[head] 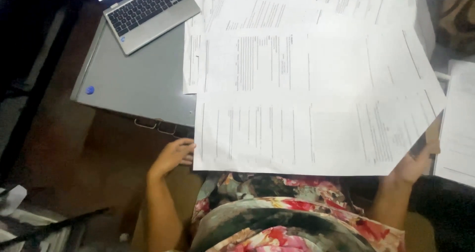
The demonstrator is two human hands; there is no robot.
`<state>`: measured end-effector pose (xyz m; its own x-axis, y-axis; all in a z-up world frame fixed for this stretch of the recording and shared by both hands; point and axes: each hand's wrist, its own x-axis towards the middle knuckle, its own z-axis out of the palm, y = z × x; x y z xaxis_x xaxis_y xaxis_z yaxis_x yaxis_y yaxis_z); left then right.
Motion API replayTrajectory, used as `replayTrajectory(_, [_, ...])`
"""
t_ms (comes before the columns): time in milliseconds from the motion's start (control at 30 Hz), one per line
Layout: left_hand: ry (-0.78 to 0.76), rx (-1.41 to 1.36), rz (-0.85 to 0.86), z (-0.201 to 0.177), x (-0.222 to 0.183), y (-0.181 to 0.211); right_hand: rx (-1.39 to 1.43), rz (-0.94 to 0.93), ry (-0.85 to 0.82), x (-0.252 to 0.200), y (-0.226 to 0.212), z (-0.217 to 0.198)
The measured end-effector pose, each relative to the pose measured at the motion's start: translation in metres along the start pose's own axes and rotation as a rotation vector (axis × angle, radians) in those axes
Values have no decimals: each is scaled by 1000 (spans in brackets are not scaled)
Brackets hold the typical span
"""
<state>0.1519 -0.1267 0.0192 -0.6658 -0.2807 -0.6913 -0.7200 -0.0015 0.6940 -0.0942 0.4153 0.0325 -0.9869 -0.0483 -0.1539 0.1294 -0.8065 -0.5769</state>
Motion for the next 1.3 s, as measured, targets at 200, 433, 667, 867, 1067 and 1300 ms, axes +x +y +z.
replayTrajectory(200, [342, -91, 123, 11, 41, 17, -564, -85, -169, 100, 11, -292])
replayTrajectory(433, [439, 60, 244, 19, 52, 26, -932, -298, 204, -71, -3, 52])
replayTrajectory(667, [354, -71, 245, 6, 26, 10, -981, -360, -247, -29, -15, 33])
replayTrajectory(867, [165, 92, 87, 9, -5, 32, -1530, 25, 155, 26, -42, -20])
replayTrajectory(1067, [210, 11, 305, 27, 22, 21, -2125, -293, -550, 119, -53, -174])
replayTrajectory(1300, [459, 93, 573, 33, 37, 20, -2131, -109, 26, 38, -18, 74])
